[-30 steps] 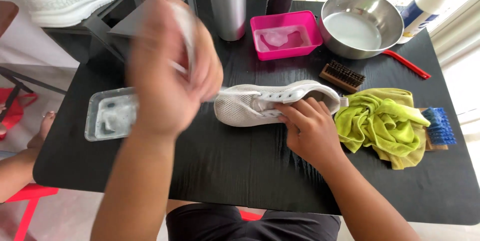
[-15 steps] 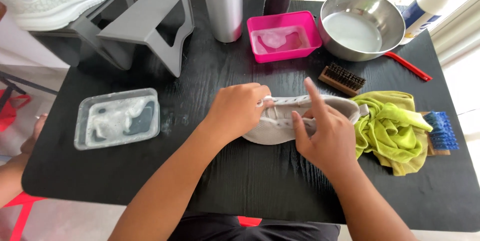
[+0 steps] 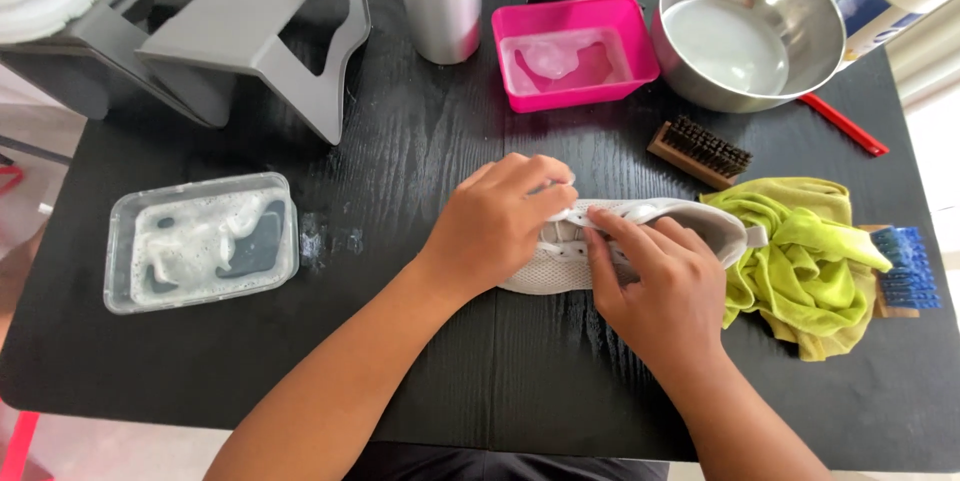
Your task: The person prepares a workspace by wiping it down, then laces a white sneaker and cleans debris from the shoe's sole.
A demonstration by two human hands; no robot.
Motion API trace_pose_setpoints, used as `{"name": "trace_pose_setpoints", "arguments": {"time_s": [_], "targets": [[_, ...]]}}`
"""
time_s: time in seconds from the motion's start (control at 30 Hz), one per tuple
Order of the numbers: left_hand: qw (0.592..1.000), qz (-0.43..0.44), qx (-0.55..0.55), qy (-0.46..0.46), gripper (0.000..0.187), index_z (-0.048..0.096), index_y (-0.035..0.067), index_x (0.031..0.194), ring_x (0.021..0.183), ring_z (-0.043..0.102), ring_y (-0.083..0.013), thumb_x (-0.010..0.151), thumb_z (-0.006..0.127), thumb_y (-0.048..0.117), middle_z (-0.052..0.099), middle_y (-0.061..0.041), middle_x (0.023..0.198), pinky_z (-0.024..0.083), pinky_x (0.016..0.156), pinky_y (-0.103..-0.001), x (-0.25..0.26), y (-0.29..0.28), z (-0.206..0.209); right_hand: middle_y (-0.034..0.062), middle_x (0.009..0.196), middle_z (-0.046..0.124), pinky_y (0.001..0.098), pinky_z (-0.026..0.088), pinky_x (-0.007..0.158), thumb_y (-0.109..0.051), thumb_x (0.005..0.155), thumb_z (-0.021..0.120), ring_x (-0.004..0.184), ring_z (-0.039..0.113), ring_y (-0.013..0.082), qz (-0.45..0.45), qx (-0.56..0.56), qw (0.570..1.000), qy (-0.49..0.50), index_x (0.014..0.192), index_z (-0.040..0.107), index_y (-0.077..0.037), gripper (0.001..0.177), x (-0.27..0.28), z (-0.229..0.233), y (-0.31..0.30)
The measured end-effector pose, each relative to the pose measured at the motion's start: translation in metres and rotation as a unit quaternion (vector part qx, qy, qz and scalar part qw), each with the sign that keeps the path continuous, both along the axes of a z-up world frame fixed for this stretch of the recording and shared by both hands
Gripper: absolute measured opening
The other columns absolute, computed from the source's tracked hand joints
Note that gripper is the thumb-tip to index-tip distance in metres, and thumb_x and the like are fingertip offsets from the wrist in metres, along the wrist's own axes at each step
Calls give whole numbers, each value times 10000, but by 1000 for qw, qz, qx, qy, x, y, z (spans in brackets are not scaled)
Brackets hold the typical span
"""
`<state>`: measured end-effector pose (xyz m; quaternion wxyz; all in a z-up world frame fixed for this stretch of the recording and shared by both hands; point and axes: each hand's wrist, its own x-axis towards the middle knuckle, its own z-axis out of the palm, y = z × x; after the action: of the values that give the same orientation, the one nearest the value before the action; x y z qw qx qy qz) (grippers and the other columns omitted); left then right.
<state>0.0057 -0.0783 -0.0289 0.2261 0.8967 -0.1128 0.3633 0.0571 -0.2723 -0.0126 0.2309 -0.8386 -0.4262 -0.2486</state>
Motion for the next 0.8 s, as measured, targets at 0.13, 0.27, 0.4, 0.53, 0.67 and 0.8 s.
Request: {"name": "trace_pose_setpoints", "arguments": {"time_s": [0.13, 0.27, 0.4, 0.53, 0.67, 0.8], "targets": [[985, 9, 147, -88, 192, 621, 145, 866, 827, 575, -143, 1022, 567, 46, 565, 43, 918, 528, 778, -291, 7, -4, 12, 54, 668, 659, 362, 529, 620, -166, 907, 770, 656, 621, 243, -1, 7, 999, -31, 1006, 800, -123, 112, 0, -3, 4], [950, -69, -302, -44, 172, 653, 105, 988, 825, 699, -219, 1048, 499, 154, 667, -43, 893, 609, 742, -333, 4, 8, 34, 21, 654, 640, 325, 478, 584, -160, 909, 753, 630, 585, 202, 13, 9, 999, -33, 981, 793, -128, 88, 1, 1, 6], [909, -53, -412, 12, 179, 612, 85, 1021, 512, 550, -88, 1038, 531, 244, 587, -27, 700, 494, 463, -245, -14, 22, 55, 36, 650, 663, 334, 501, 610, -155, 914, 729, 640, 624, 213, 8, 2, 1000, -10, 988, 796, -111, 109, 1, 7, 7], [828, -113, -543, 81, 187, 513, 99, 1111, 504, 299, 4, 1038, 499, 271, 323, 85, 627, 296, 453, -165, -33, 27, 65, 55, 656, 655, 348, 524, 650, -160, 925, 719, 650, 628, 231, 6, -11, 1000, -24, 1030, 781, -93, 140, 3, 2, 6], [961, -4, -111, 253, 312, 643, 149, 1137, 674, 609, -256, 874, 732, 291, 710, -40, 932, 492, 619, -424, -47, 1, 52, 23, 688, 661, 363, 496, 645, -195, 928, 762, 666, 617, 222, -6, 0, 1000, -30, 1058, 796, -128, 150, 6, -3, 5], [972, 74, 204, 87, 97, 633, 167, 891, 564, 569, -97, 984, 642, 139, 545, 73, 725, 462, 488, -214, -39, -14, -9, 56, 641, 668, 361, 540, 663, -188, 906, 756, 655, 645, 234, 2, -7, 1000, -22, 1036, 798, -101, 162, 6, -3, 4]]}}
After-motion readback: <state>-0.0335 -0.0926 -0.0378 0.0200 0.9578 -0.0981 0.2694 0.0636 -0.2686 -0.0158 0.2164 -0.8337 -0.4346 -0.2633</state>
